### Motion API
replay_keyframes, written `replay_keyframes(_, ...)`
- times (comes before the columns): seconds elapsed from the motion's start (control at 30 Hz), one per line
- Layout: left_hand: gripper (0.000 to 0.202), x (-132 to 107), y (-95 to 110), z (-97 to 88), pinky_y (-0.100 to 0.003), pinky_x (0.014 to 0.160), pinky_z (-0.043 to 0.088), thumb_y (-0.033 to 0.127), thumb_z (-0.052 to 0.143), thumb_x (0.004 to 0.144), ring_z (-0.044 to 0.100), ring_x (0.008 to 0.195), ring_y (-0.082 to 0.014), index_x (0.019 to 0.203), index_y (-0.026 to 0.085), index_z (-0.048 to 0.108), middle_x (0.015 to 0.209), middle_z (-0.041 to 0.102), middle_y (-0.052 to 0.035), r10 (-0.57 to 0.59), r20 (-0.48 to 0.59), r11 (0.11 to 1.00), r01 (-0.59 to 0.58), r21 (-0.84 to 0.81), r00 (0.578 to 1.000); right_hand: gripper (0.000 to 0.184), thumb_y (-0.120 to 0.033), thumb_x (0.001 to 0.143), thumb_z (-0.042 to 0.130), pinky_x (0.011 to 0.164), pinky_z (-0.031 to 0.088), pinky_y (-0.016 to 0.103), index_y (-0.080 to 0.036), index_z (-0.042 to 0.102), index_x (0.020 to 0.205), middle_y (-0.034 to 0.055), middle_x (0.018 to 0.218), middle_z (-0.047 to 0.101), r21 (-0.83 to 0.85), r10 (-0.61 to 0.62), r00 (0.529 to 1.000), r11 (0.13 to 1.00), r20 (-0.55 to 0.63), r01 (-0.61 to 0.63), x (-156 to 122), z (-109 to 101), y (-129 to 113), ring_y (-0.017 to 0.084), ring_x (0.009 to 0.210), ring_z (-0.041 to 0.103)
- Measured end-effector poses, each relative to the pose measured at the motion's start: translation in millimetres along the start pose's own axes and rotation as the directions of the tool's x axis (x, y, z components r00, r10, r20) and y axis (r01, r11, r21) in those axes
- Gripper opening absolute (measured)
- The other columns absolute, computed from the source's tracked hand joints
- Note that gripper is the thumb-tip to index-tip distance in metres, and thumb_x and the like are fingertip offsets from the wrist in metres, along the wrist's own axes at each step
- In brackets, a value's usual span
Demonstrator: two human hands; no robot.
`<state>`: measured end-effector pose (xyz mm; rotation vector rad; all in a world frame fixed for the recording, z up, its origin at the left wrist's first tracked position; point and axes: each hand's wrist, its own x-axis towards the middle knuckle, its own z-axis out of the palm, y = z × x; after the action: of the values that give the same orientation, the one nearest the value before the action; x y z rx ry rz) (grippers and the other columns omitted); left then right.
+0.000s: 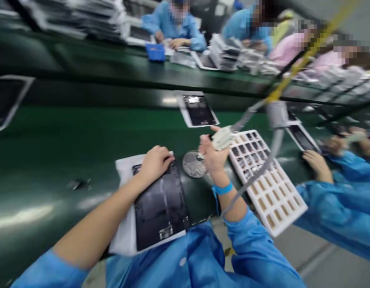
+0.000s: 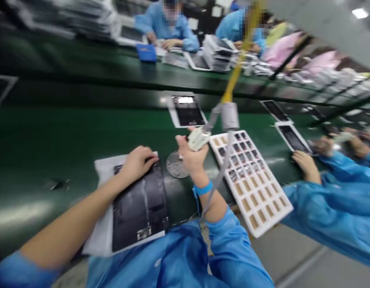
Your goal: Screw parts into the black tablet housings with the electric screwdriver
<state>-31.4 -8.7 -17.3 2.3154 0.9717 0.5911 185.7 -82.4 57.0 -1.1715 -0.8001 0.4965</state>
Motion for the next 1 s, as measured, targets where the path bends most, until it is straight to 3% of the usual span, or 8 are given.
replay_keyframes(0.2,0.019,-4,7,7.5,-0.044,0.091,0.053,0.027,0.079,0.112,0.067,0.098,-0.0297,0.1,0.023,0.093,0.098,0.083,-0.0103,0.002,-0.04,0.999,0.0,0.032,0.999,0.056,-0.062,0.086,0.097,0.049,0.047,0.027,-0.031,0.063,0.118,-0.0135,0.069,0.056,-0.046,-0.101,0.995,0.994,0.004,0.101,4,-8,13,0.007,0.046,0.045)
replay_keyframes(0.73,0.024,-4,6,11.4,-0.045,0.091,0.053,0.032,0.075,0.115,0.066,0.1,-0.0291,0.105,0.022,0.095,0.098,0.081,-0.0108,0.024,-0.036,1.0,-0.023,0.014,0.999,0.067,-0.074,0.083,0.099,0.047,0.045,0.027,-0.03,0.063,0.118,-0.0128,0.068,0.06,-0.093,-0.083,0.996,0.992,0.027,0.085,1,-6,29,0.007,0.044,0.046)
replay_keyframes(1.0,0.021,-2,7,12.4,-0.045,0.089,0.053,0.028,0.078,0.113,0.067,0.098,-0.0288,0.102,0.02,0.094,0.095,0.081,-0.0103,0.022,-0.038,0.999,-0.021,0.027,0.999,0.052,-0.058,0.091,0.098,0.047,0.047,0.026,-0.03,0.067,0.121,-0.0105,0.075,0.066,-0.039,-0.162,0.985,0.986,0.056,0.164,3,-7,19,0.007,0.045,0.048)
